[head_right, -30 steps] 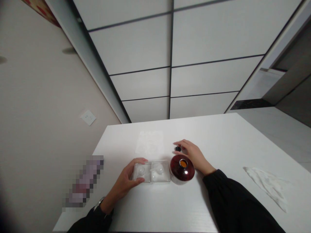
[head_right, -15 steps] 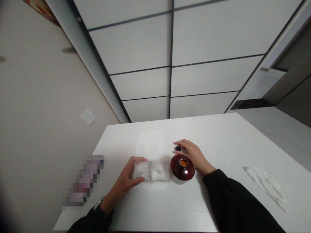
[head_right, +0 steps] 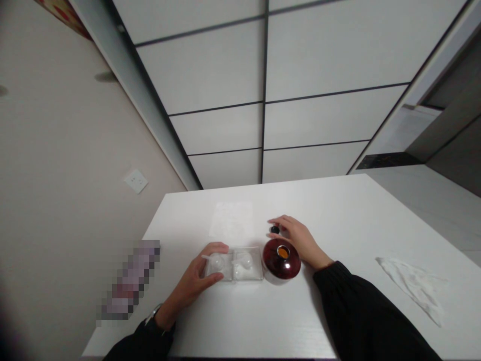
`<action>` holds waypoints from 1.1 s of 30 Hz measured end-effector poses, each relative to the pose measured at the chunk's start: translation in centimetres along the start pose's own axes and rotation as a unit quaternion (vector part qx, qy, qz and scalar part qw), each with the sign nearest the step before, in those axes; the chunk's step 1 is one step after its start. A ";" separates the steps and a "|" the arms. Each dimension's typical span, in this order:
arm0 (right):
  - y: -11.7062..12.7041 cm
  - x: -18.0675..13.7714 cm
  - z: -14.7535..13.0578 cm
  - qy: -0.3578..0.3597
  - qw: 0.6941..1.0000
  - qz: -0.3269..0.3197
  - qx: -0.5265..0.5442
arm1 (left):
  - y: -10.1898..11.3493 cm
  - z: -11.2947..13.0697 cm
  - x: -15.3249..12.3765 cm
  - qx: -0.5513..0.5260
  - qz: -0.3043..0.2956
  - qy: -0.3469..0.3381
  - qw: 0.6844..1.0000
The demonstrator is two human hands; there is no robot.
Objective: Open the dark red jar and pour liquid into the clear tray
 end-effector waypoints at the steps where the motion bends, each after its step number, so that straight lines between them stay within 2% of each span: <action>1: 0.0 0.0 0.0 0.000 1.000 -0.001 0.001 | 0.0 0.2 0.0 0.003 -0.004 -0.004 1.000; 4: 0.0 0.0 -0.1 0.000 1.000 -0.002 0.004 | 0.2 0.5 0.1 0.010 -0.004 -0.015 1.000; 9: 0.2 0.1 -0.2 -0.001 1.000 0.001 0.006 | 1.1 1.7 0.2 0.042 0.040 -0.042 0.997; 20: 0.0 0.1 0.2 0.004 1.000 -0.002 0.019 | 2.7 7.0 1.3 0.140 0.121 -0.114 0.976; 26: 0.0 0.2 0.4 0.006 1.000 0.004 0.022 | 3.6 7.0 1.1 0.156 0.149 -0.086 0.973; 33: 0.0 0.2 0.4 0.002 1.000 0.009 0.023 | 4.0 6.4 1.0 0.109 0.191 -0.057 0.974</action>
Point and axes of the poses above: each hand's wrist, its own x-axis towards the middle knuckle, its own y-axis out of the back of the hand, z = x × y, the point moved 9 cm from there along x, towards the middle knuckle, and after that the axes turned 12 degrees about -y, right-handed, at the moved point
